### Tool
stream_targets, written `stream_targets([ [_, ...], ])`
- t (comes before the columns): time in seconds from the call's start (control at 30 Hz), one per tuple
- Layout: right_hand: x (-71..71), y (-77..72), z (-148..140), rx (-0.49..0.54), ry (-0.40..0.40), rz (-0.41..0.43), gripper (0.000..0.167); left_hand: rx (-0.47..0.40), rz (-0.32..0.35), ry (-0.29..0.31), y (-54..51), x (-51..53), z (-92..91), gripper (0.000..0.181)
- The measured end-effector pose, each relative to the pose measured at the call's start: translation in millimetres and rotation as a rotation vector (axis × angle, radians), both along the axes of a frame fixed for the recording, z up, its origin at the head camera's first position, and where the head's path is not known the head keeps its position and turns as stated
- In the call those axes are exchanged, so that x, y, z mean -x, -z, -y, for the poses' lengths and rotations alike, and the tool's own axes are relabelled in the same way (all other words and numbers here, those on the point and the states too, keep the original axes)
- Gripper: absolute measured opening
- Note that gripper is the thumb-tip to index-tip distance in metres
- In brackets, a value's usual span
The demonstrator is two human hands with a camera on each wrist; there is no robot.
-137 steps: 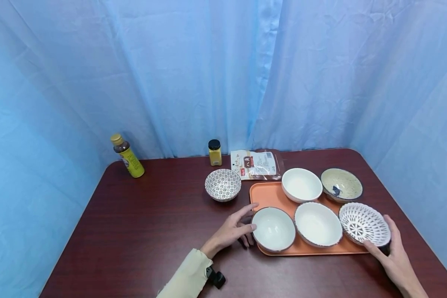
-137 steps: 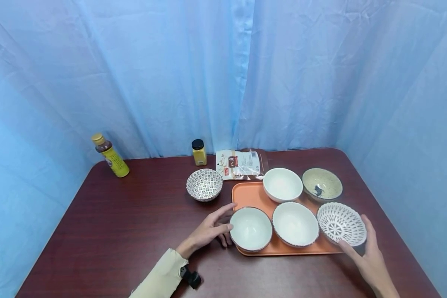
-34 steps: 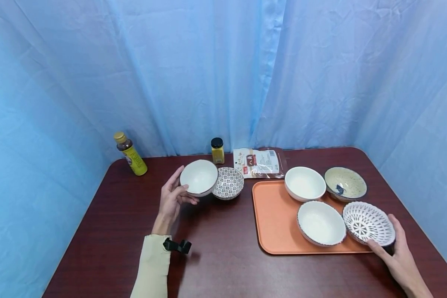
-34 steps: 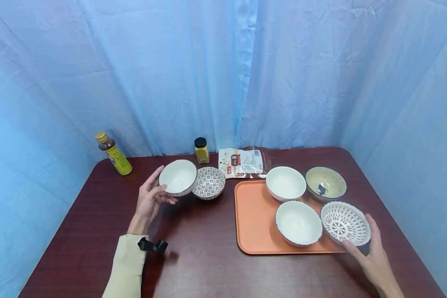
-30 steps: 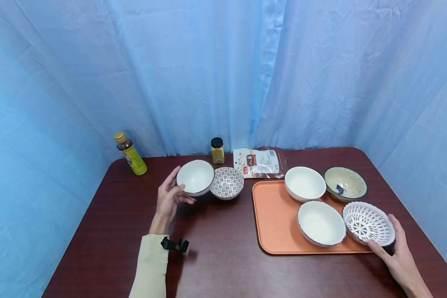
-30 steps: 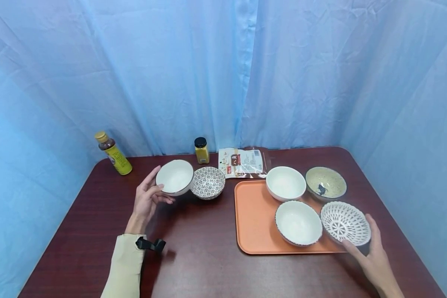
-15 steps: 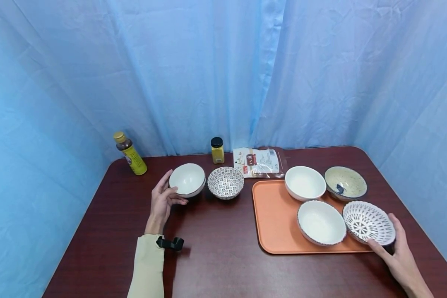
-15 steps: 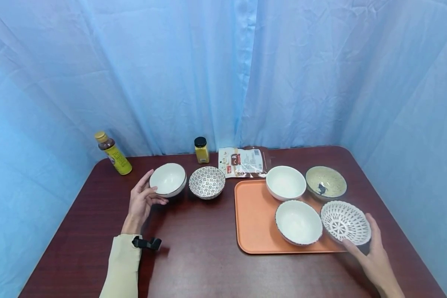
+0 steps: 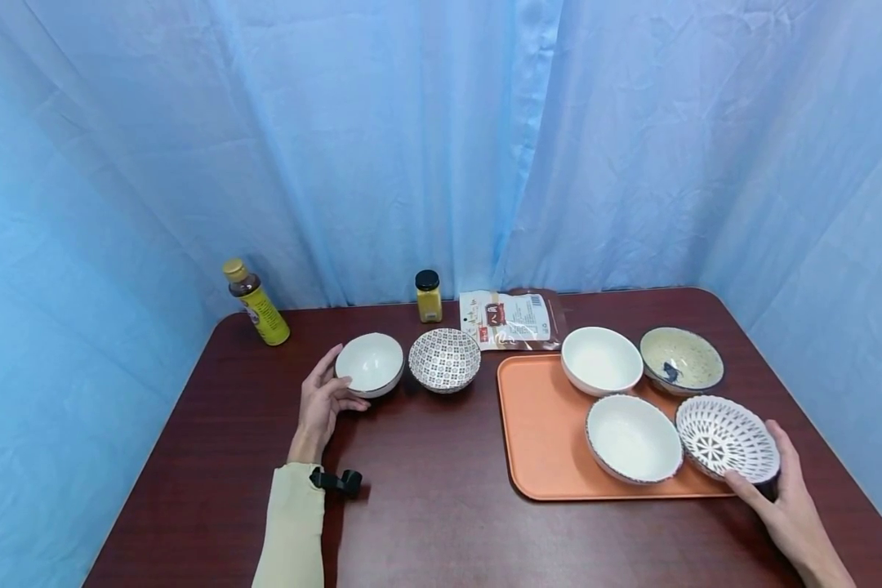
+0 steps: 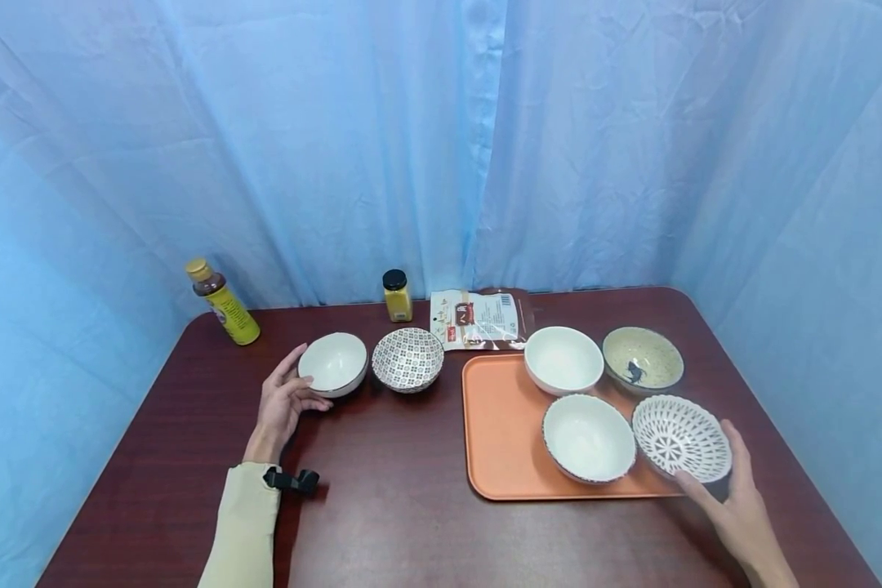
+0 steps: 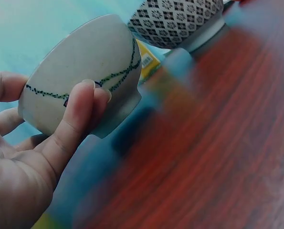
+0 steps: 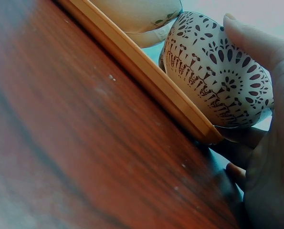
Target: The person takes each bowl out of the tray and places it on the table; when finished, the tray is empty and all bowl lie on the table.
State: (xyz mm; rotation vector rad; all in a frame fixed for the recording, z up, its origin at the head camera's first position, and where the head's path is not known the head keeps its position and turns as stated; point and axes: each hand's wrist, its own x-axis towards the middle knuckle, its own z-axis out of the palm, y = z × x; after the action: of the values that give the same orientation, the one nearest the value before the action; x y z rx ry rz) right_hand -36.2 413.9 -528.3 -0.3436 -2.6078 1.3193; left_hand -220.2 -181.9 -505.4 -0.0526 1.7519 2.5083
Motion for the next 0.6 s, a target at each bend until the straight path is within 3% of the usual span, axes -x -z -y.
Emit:
stream_targets([
  [0.6,-1.1,1.7,1.4,-0.008,0.0,-0.038,0.092,0.021,0.008,0.005,8.3,-1.0,1.4,0.07],
])
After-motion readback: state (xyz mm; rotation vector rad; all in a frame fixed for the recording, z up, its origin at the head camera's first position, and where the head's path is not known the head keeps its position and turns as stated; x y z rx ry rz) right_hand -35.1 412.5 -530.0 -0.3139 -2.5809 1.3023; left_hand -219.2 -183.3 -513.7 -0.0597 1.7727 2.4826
